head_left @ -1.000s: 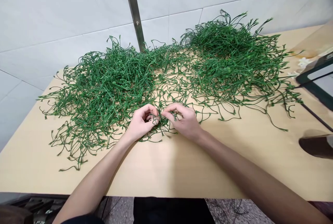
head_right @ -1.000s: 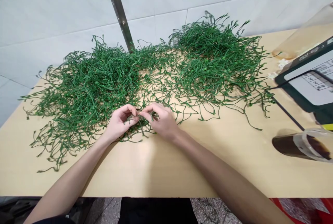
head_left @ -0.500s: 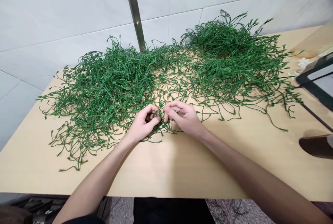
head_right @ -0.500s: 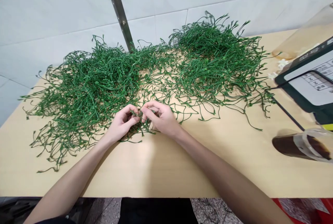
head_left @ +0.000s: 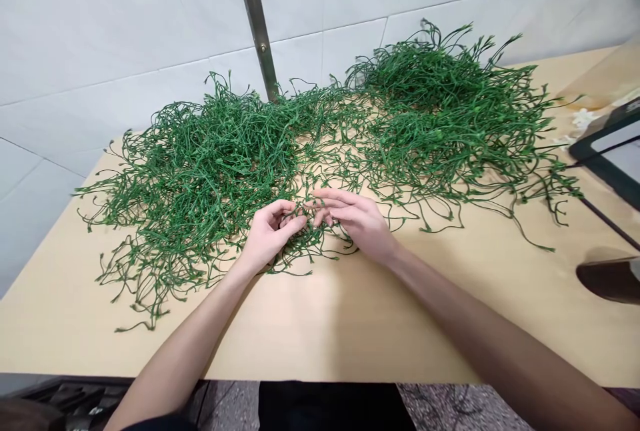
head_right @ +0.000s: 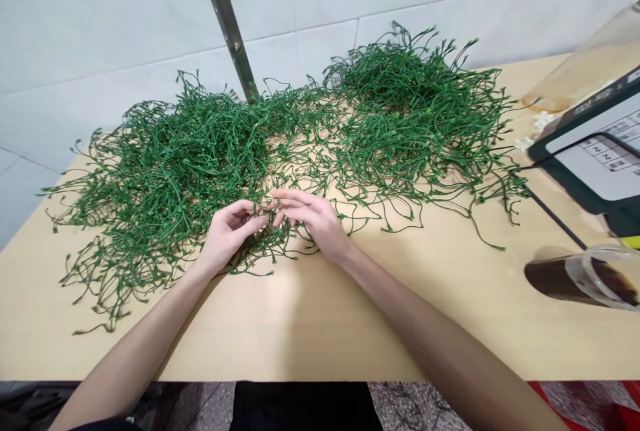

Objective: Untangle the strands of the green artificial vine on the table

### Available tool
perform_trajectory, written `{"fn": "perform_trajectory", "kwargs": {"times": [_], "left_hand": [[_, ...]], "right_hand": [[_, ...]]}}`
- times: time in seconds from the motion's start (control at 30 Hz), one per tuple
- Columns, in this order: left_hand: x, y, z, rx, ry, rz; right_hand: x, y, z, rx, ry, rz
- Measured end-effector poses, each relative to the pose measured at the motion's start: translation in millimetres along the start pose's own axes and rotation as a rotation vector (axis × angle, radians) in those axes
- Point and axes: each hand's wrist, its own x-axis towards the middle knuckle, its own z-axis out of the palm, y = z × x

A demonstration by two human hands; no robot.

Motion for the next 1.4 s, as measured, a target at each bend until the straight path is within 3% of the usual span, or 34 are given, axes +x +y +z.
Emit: {"fn": "perform_trajectory", "kwargs": {"times": [0.1,0.27,0.47,0.67,0.97,1.23,1.4], "left_hand": [[1,1,-1.5,-0.072,0.035,0.0],[1,0,0.0,-0.101,0.026,0.0],[-1,-4,-0.7,-0.06,-0.053,0.015],[-1,-4,-1.1,0.003,-0.106,0.063],[-3,-7,-2.6,0.06,-0.166,0.107],[-7,-7,-2.2,0.316,-0.194,0.196],[-6,-6,-2.2,0.395,-0.209,0.228]], "right_hand": [[0,1,0,-0.046,-0.006,-0.013],[-2,12,2,-0.34,-0.014,-0.106],[-4,18,1,-0.813,-0.084,-0.473],[-2,16,-3,-1.03,-0.071,-0.777],[-4,9,-1,-1.213,-0.111,-0.811],[-5,8,-2,-1.293,-0.183,-0.716],[-5,8,-1,-1.376,-0.216,-0.754]]}}
